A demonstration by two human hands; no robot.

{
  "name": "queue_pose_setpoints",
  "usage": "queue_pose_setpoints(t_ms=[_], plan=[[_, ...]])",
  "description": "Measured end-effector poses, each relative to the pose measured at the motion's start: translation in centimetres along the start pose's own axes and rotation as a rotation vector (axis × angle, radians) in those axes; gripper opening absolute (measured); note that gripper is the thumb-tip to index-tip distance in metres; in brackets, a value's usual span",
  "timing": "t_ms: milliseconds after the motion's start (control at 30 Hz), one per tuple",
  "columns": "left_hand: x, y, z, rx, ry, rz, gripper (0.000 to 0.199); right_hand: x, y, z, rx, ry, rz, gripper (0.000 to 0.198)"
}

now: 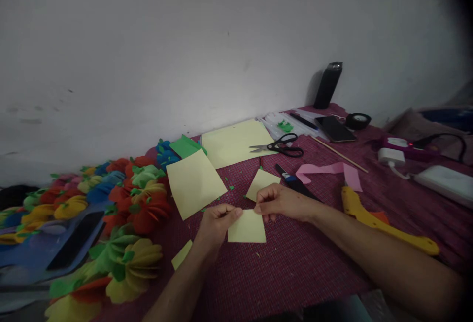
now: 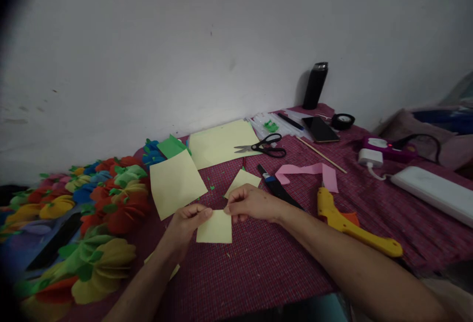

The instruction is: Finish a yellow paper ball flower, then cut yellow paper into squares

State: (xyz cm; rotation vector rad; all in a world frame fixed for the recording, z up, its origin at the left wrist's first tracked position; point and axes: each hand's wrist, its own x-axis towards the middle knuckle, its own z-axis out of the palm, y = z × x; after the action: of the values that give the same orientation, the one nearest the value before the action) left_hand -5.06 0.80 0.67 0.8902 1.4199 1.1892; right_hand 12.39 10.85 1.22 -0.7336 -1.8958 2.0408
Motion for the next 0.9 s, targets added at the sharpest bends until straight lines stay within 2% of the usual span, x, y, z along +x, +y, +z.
queue_pose_setpoints(t_ms=[133, 267, 433, 900], plan=[[0.3, -0.1, -0.8, -0.132, 0.121, 0.015, 0.026, -0.2, -0.7, -0.3, 0.017, 0.058, -0.029, 0.020], [0.2, -0.1, -0.4, -0.122, 0.174, 0.042, 0.025, -0.1, -0.2, 0.7, 0.018, 0.008, -0.022, 0.025], [-0.1, 0.1, 0.5, -0.068, 0.167, 0.042, 0.026, 0.2, 0.9, 1.9, 0.047, -0.022, 0.037, 0.027], [0.1, -0.1, 0.4, -0.038, 0.165, 0.025, 0.026, 0.2, 1.0, 1.4, 0.058, -0.037, 0.053, 0.026]])
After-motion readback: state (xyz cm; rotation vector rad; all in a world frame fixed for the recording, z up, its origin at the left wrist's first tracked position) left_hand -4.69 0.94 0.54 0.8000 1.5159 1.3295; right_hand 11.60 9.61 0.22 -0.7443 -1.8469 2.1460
